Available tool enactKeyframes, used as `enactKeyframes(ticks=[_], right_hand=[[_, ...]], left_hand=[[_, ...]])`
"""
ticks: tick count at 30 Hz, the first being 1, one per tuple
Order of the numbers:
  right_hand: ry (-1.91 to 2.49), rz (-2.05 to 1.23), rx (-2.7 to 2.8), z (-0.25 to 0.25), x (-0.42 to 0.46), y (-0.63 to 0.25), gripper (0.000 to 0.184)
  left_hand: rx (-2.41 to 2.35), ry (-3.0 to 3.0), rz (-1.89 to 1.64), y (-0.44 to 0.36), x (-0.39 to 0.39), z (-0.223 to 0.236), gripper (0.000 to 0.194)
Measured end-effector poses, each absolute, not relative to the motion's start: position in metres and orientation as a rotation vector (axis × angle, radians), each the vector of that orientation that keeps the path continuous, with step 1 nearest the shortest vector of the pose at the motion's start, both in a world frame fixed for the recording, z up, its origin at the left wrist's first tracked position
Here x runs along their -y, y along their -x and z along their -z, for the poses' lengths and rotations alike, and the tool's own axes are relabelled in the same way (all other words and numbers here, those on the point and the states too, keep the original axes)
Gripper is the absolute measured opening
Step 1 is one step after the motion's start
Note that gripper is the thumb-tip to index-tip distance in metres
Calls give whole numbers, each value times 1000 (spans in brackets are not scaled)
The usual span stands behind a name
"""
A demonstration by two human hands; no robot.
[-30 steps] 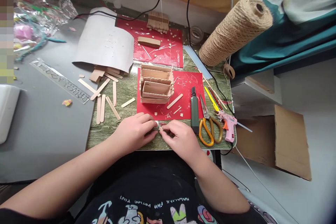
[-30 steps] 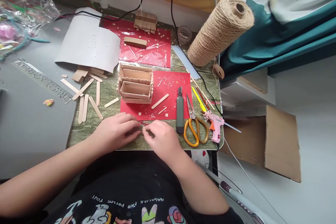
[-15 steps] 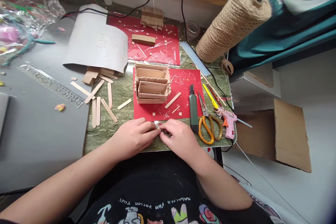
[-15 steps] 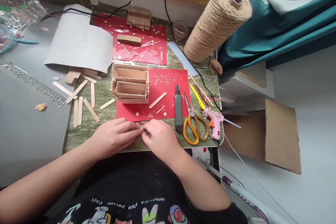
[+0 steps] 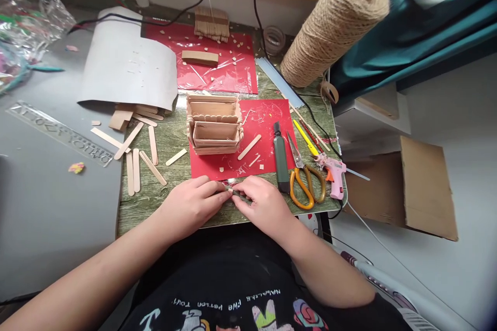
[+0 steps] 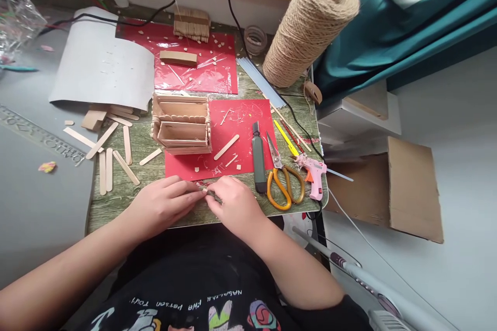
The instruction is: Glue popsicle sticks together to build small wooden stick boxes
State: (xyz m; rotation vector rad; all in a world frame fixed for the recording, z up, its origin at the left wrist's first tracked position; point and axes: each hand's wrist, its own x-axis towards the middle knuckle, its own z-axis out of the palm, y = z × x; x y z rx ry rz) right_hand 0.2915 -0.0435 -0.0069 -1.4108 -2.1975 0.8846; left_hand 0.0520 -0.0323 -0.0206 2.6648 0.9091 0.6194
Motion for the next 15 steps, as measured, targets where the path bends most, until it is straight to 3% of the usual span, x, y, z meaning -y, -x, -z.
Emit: enactKeyframes(ticks=[7,15], right_hand=[[1366,-897,2141,8,44,-295,9],[1345,-909,2190,11,43,-296,14]], left_hand=[[-1033,-2488,-677,-54,30,20,10],[-1072,-2435,-594,-63,28,26,15]])
